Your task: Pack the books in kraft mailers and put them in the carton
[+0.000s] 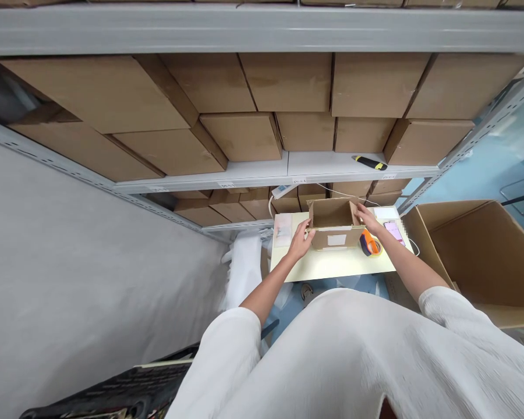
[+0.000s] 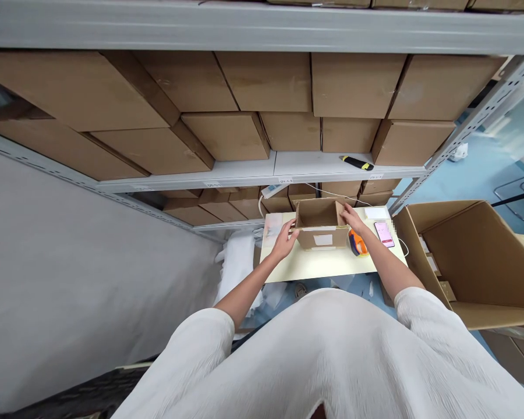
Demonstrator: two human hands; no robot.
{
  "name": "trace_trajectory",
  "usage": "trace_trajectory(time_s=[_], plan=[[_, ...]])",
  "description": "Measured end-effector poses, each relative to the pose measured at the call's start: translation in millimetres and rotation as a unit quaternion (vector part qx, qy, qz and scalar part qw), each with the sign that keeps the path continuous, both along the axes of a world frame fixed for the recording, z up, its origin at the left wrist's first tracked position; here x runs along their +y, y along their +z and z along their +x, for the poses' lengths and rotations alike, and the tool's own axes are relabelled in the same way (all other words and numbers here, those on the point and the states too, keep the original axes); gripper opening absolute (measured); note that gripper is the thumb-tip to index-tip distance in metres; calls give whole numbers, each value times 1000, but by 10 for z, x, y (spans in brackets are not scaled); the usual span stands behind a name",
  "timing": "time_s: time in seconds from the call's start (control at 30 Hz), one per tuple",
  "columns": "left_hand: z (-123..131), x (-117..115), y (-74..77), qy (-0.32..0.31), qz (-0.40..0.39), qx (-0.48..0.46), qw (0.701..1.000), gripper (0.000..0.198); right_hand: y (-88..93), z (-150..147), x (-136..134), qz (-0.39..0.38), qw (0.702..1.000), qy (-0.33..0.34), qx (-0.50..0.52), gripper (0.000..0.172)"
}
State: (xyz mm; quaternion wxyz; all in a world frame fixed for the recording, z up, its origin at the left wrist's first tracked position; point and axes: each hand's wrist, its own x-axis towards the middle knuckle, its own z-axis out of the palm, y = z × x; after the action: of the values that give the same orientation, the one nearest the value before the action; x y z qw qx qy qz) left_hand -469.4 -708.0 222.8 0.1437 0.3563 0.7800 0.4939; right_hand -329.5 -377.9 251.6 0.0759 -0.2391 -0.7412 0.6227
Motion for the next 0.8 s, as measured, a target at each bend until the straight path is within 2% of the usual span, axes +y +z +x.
trace_trajectory(time_s=[0.1, 0.23, 0.47, 0.6, 0.7, 0.8], plan=[[22, 24, -16, -16, -23, 11, 1000, 49, -12, 51, -8, -31, 999, -13, 11, 96], [39, 45, -38, -28, -55, 29, 998, 41, 2, 104, 69, 10, 1000, -10, 11, 105], [31, 125, 36, -17, -43, 11, 999, 39, 37, 21, 262, 104, 994, -20, -29, 80], [38, 142, 69, 2, -45, -14, 999, 42, 93, -99, 281, 165, 981, -39, -92, 80], [40, 155, 78, 27, -50, -24, 998, 46, 193, -134, 250, 149, 984, -13, -94, 80], [30, 201, 80, 59, -62, -29, 996, 48, 309, -97, 212, 85, 993, 7, -80, 68]])
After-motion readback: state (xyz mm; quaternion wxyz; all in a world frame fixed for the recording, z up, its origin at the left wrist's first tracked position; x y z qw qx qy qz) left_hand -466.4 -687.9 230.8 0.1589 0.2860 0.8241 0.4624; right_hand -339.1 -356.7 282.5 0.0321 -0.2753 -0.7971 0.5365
